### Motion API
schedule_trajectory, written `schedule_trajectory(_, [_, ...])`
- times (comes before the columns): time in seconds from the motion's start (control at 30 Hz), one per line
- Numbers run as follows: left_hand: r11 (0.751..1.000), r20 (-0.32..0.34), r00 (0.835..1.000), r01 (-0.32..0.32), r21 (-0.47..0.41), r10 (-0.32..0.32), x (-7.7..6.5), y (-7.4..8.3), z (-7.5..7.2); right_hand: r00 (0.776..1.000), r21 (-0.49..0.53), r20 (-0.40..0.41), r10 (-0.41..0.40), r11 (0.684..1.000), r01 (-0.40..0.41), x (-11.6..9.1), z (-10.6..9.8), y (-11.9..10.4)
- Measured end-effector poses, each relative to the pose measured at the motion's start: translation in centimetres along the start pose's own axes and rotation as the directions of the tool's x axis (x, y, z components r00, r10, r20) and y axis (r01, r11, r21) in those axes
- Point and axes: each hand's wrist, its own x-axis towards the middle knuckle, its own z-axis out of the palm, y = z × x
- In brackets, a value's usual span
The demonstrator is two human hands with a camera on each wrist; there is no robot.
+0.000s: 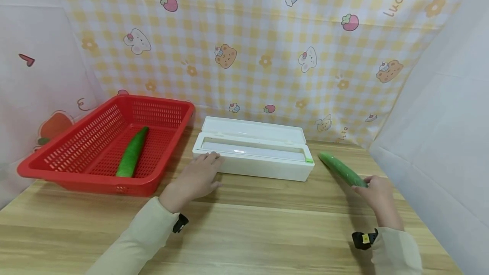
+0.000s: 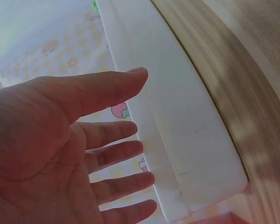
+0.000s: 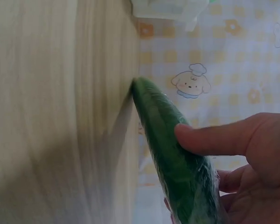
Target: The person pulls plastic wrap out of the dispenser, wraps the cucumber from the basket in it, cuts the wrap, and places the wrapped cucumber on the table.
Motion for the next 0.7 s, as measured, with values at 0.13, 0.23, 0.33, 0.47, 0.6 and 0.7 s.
schedule_trajectory(0.13, [1.000,0.009,1.000,0.004,-0.010,-0.004,0.1,-0.1,0.1,0.999,0.006,0.040,-0.001,1.000,0.001,0.1,0.7,0.1])
schedule_trajectory(0.23, [1.000,0.015,1.000,0.004,-0.023,-0.003,0.1,-0.1,-0.1,0.998,0.016,0.055,-0.010,1.000,0.009,0.3,1.3,0.1])
schedule_trajectory(0.33, [0.999,0.020,1.000,0.005,-0.035,-0.004,0.0,-0.1,-0.3,0.997,0.019,0.077,-0.017,1.000,0.015,0.5,1.8,0.0])
schedule_trajectory(0.47, [0.999,0.024,1.000,0.004,-0.039,-0.003,-0.1,-0.1,-0.4,0.995,0.008,0.096,-0.036,0.999,0.035,0.8,2.3,0.1])
schedule_trajectory(0.6, [0.999,0.018,1.000,-0.003,-0.041,0.004,-0.1,-0.1,-0.4,0.992,0.006,0.107,-0.059,0.998,0.059,0.8,2.5,0.2])
schedule_trajectory(0.7, [0.999,0.012,1.000,-0.007,-0.047,0.008,-0.2,-0.2,-0.4,0.989,0.014,0.131,-0.065,0.998,0.063,0.8,2.4,0.3])
